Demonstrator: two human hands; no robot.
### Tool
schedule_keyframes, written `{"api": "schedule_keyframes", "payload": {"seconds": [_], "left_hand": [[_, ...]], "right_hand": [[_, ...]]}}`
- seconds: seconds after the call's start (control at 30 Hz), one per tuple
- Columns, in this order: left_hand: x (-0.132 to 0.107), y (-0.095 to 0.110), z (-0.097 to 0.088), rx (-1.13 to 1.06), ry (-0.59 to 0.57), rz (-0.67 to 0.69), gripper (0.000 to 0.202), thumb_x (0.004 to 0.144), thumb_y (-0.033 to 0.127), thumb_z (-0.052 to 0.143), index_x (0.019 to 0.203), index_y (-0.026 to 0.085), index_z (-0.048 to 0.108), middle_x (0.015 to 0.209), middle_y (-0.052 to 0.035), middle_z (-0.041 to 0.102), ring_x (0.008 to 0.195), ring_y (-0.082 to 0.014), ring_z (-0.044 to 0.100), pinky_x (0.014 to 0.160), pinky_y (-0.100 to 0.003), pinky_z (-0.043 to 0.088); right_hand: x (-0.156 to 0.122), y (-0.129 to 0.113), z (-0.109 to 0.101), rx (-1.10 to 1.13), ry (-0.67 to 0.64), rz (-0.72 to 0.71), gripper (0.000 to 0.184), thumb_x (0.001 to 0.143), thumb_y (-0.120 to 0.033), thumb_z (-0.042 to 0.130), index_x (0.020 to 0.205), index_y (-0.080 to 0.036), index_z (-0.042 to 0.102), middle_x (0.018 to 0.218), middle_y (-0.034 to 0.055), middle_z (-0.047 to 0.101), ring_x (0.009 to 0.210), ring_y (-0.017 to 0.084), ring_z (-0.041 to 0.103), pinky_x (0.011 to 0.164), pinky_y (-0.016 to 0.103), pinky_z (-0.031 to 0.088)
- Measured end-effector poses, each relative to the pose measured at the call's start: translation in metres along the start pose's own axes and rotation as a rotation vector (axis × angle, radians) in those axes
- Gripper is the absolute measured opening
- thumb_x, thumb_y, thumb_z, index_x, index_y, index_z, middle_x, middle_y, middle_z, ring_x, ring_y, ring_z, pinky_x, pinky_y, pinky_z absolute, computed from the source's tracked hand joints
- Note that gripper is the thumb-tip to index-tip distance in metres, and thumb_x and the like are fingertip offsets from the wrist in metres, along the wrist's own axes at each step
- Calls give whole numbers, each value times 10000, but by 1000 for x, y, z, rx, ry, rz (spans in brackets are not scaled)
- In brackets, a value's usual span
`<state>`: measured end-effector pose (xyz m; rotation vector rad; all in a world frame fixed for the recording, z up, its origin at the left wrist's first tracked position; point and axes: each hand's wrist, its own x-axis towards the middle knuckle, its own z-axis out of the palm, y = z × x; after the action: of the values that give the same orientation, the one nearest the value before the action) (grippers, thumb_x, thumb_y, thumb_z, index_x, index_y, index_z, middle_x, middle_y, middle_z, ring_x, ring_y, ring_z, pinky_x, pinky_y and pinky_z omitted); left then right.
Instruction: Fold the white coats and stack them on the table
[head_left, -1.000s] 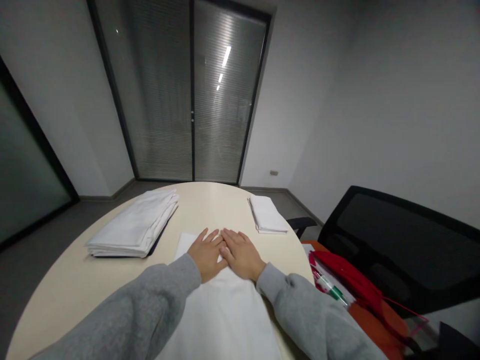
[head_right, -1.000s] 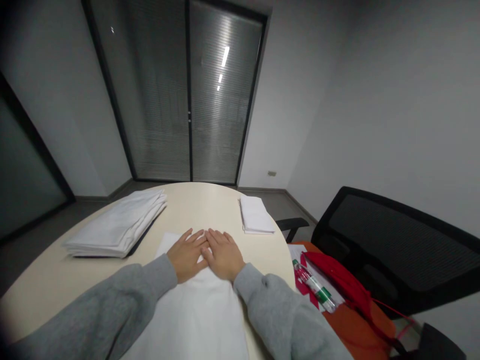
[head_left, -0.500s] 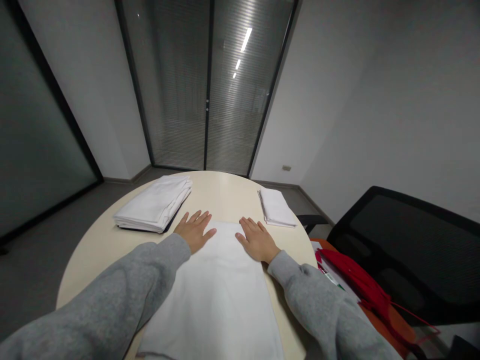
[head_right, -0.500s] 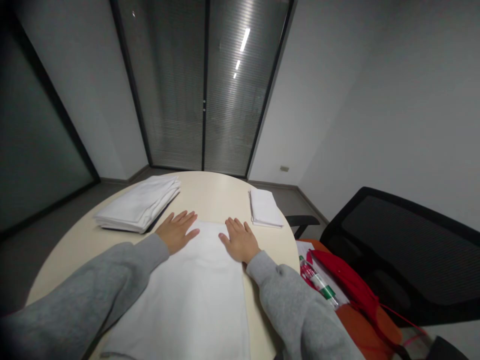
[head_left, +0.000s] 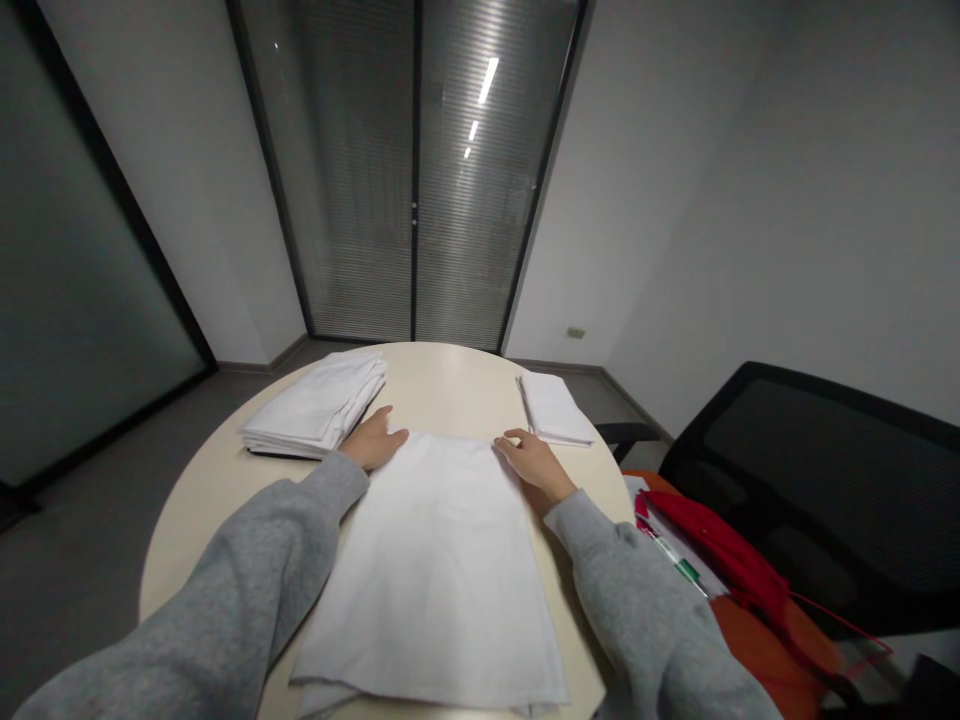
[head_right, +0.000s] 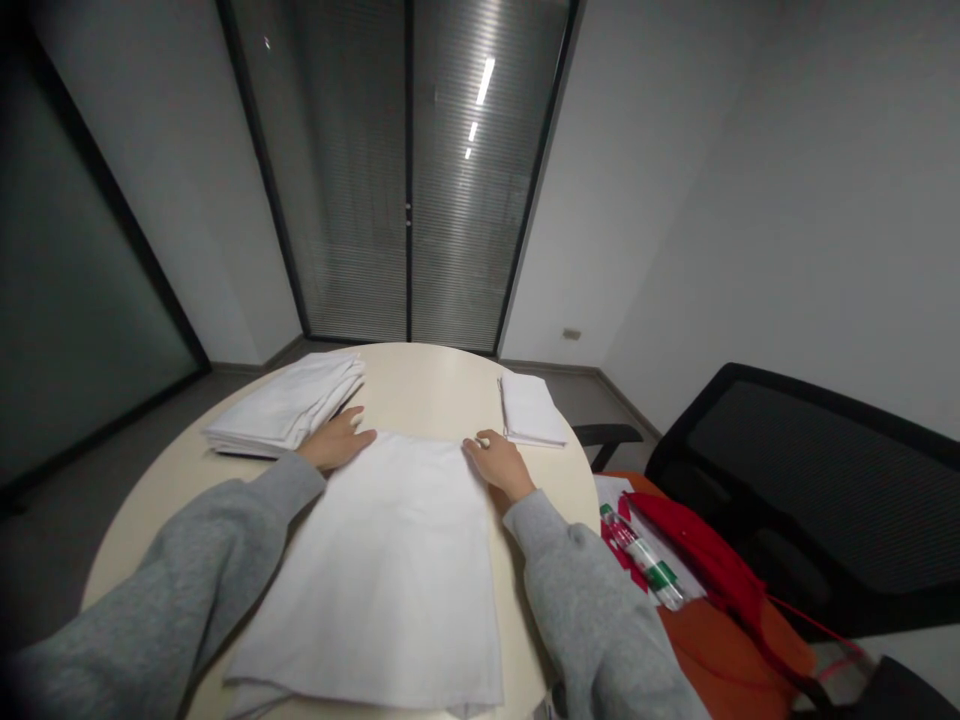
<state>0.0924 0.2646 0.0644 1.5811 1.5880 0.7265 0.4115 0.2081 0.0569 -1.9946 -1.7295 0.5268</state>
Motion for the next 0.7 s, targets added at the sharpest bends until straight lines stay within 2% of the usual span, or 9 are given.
{"api": "schedule_keyframes", "payload": {"seconds": [0.13,0.2,0.3,0.37,0.5,0.6,0.7], "left_hand": [[-3,-1,2,-292,-102,-75,707,769,275,793,1419,158,544,1390,-233,645,1068,-282,744,886,-346,573],[-7,-1,2,-428,-150,-114,725,752,232,806,1423,148,541,1266,-210,712,895,-247,765,757,-328,595],[-13,1,4,-604,-218,-154,741,717,227,840,1398,129,562,1053,-152,762,742,-222,740,650,-322,591],[-17,4,4,-709,-256,-153,733,699,228,851,1373,132,578,962,-112,758,709,-213,728,641,-324,592],[-25,13,1,-874,-295,-99,618,683,206,822,1268,154,629,927,-82,749,782,-221,735,730,-338,605],[-30,19,0,-947,-304,-52,382,716,298,772,1060,151,696,868,-90,746,825,-257,735,758,-366,601],[-31,22,2,-972,-280,-26,239,698,354,773,825,177,675,740,-65,717,742,-252,718,696,-358,588]], "right_hand": [[1,3,-2,34,6,5,441,948,-527,580,1215,-207,724,1218,122,737,1096,269,683,1001,365,455],[2,4,-3,74,-6,-1,401,942,-511,589,1151,-210,752,1196,113,749,1082,265,685,1006,368,453],[2,9,-4,173,-38,-18,323,926,-460,613,1023,-203,784,1133,92,771,1061,245,688,993,344,461],[3,13,-2,258,-56,-18,295,909,-436,628,991,-201,787,1076,74,783,1012,226,697,953,324,483],[4,20,3,433,-67,27,368,870,-442,662,1091,-166,764,937,69,781,829,207,694,821,322,522],[4,21,2,562,-66,63,419,841,-421,694,1149,-140,737,912,71,766,790,191,673,769,306,516],[-1,15,-1,696,-94,99,476,821,-383,711,1230,-142,691,800,36,727,701,172,640,663,281,496]]}}
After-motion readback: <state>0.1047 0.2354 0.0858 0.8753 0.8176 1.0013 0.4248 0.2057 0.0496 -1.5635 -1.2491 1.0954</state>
